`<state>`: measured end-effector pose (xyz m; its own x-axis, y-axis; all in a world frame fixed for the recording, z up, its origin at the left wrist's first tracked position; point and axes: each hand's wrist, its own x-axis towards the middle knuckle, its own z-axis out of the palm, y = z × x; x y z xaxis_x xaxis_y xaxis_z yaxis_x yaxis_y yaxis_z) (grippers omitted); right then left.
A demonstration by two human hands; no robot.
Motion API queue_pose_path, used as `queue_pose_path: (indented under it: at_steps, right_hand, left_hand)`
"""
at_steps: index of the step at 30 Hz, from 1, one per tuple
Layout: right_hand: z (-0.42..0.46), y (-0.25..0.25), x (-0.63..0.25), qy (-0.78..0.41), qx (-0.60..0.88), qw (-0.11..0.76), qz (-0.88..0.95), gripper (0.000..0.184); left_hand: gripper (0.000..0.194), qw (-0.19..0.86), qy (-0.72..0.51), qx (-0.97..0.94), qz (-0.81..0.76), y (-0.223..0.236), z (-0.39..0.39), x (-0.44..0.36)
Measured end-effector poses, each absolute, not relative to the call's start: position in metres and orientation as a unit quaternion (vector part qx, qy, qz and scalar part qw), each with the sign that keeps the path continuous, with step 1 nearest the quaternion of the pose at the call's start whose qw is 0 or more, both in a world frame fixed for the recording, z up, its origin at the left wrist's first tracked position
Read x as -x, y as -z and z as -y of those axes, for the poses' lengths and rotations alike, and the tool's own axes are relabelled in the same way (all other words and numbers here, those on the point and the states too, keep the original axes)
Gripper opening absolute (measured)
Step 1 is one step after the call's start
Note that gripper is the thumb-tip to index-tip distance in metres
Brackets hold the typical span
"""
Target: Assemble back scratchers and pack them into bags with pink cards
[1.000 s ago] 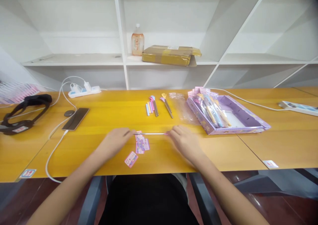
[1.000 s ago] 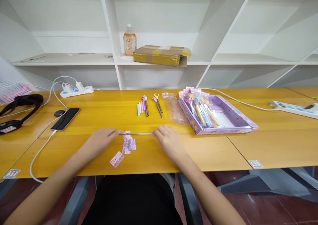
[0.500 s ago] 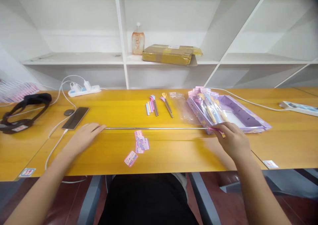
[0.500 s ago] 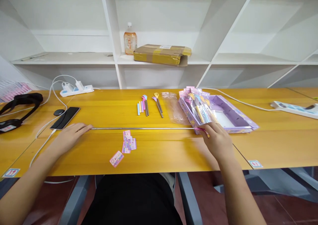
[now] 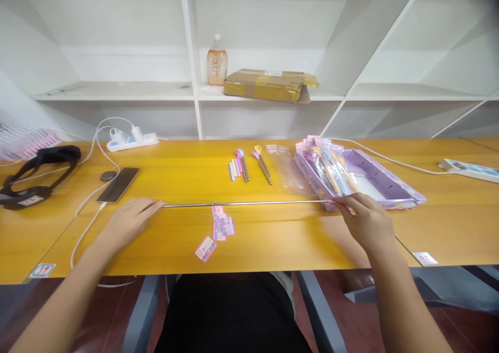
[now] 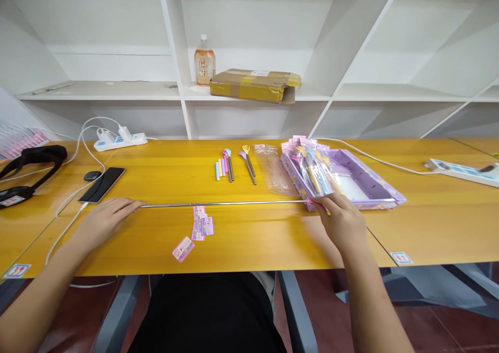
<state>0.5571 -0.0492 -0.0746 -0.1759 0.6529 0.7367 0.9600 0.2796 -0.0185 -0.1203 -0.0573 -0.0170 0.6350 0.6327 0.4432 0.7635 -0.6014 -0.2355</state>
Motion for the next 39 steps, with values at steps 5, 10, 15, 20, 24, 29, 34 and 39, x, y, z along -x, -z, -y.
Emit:
queue_pose_path:
  at_steps: [5,10,15,20,24,29,34,39]
  right_hand:
    - [0.041,0.051,-0.528,0.24,0.531,0.333,0.741,0.018]
    - [0.044,0.021,-0.412,0.263,0.435,0.341,0.79,0.021]
    - [0.043,0.001,-0.328,0.239,0.347,0.306,0.854,0.023]
    - [0.0,-0.023,-0.344,0.125,0.341,0.239,0.901,0.026]
    - [-0.043,-0.025,-0.371,0.037,0.515,0.244,0.821,0.034]
    - [-0.085,0.017,-0.403,0.046,0.72,0.114,0.683,0.037]
    - [-0.101,0.055,-0.423,0.044,0.756,0.063,0.65,0.058]
    - [-0.103,0.06,-0.429,0.048,0.756,0.069,0.649,0.054]
  left_hand:
    - [0.035,0.217,0.186,0.886,0.365,0.011,0.062,0.09]
    - [0.046,0.227,0.219,0.884,0.346,0.013,0.065,-0.001]
    - [0.038,0.169,0.196,0.887,0.381,0.006,0.056,-0.058]
    - [0.03,0.075,0.154,0.881,0.441,-0.004,0.029,-0.066]
    - [0.03,-0.019,0.221,0.845,0.486,-0.001,0.007,-0.072]
    - [0.028,-0.124,0.241,0.8,0.535,0.021,-0.016,-0.069]
    - [0.031,-0.15,0.296,0.788,0.519,0.047,-0.024,-0.054]
    - [0.03,-0.17,0.331,0.773,0.515,0.051,-0.017,-0.05]
